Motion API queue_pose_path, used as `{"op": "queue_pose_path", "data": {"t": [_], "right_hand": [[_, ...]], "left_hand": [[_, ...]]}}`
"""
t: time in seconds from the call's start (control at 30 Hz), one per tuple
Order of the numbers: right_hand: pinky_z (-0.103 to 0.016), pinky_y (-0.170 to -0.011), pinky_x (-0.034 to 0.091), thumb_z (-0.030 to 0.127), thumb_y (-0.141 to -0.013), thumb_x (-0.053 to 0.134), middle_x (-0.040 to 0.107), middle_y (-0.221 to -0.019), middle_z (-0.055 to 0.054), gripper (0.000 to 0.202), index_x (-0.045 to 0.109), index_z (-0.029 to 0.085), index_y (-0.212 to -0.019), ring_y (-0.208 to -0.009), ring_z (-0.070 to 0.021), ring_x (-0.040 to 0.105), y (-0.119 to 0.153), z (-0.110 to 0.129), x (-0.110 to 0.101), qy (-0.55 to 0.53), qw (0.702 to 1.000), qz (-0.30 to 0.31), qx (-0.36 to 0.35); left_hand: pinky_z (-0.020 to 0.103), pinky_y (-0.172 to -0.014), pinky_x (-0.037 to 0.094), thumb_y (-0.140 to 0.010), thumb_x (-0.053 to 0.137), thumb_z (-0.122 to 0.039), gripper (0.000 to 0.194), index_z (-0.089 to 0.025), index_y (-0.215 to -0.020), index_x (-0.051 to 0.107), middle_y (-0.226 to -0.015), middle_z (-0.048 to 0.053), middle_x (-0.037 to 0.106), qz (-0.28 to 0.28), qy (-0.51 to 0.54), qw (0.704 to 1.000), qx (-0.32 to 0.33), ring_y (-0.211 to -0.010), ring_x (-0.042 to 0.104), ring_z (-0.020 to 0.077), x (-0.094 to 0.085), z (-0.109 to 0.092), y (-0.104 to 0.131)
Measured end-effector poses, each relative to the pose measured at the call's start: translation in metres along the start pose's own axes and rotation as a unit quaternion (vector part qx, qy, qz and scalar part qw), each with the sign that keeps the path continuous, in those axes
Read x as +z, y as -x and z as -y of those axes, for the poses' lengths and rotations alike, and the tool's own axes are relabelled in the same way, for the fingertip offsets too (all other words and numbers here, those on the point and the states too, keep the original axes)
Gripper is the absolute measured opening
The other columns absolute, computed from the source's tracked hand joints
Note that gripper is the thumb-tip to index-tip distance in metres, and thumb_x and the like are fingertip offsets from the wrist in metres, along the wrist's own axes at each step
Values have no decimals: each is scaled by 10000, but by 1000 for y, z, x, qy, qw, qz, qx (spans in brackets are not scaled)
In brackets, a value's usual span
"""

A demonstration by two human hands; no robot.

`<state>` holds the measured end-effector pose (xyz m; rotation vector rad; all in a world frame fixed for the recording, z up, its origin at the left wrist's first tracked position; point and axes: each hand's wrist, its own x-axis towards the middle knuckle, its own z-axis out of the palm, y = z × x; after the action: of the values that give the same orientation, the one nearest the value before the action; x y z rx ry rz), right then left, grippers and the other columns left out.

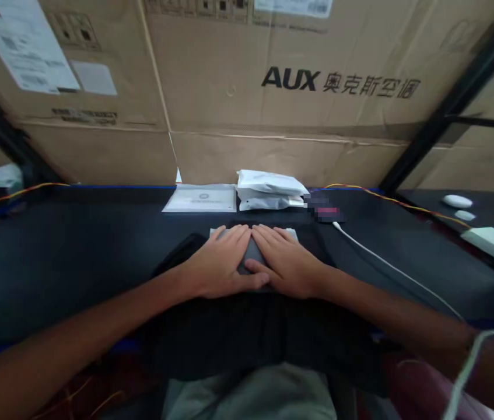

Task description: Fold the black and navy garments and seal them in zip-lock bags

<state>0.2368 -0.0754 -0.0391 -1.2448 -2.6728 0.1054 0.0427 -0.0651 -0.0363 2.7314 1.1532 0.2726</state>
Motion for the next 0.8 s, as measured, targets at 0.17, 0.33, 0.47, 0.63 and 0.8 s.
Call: {"op": "queue_pose_path", "data": {"t": [0.17, 0.33, 0.47, 0.63, 0.8], "right_hand": [[-541, -1195, 277, 506, -1005, 351, 410, -1540, -265, 707, 402, -19, -1476, -1451, -360, 367, 0, 0, 1, 4, 1000, 1, 4], [-528, -1193, 279, 509, -1007, 362, 426, -1538, -242, 680, 416, 16, -1471, -1448, -334, 375, 0, 1, 0, -20, 1000, -9, 4], [-531, -1182, 285, 535, -1002, 372, 444, -1531, -228, 670, 427, 60, -1471, -1428, -330, 405, 1, 0, -3, -59, 998, -7, 9], [-496, -1155, 338, 546, -1006, 356, 462, -1523, -205, 624, 451, 117, -1447, -1420, -298, 424, -4, -16, -17, -165, 983, -72, 43], [-424, -1042, 426, 458, -1011, 377, 666, -1248, -162, 443, 617, 137, -1200, -1173, -252, 601, -10, -38, -30, -249, 943, -197, 99]], "left_hand": [[583, -1181, 225, -871, 461, -693, 867, -68, -1468, 402, -1556, 253, 389, 9, -2, 1000, -5, -1439, 366, 388, -1, 0, 1], [578, -1185, 227, -860, 493, -678, 886, -47, -1474, 391, -1552, 251, 397, -3, 5, 1000, -6, -1439, 369, 379, -1, -2, 1], [553, -1191, 229, -757, 609, -719, 976, -97, -1478, 398, -1549, 222, 418, -4, 29, 999, -13, -1433, 381, 373, -4, -1, 2], [562, -1205, 191, -620, 726, -740, 1147, -133, -1518, 350, -1569, 207, 391, 11, 47, 999, 12, -1441, 359, 386, -17, 3, 4], [568, -1138, 292, -598, 781, -644, 1070, -174, -1482, 404, -1472, 199, 498, 19, 26, 999, 9, -1352, 446, 410, -31, -2, 1]]}}
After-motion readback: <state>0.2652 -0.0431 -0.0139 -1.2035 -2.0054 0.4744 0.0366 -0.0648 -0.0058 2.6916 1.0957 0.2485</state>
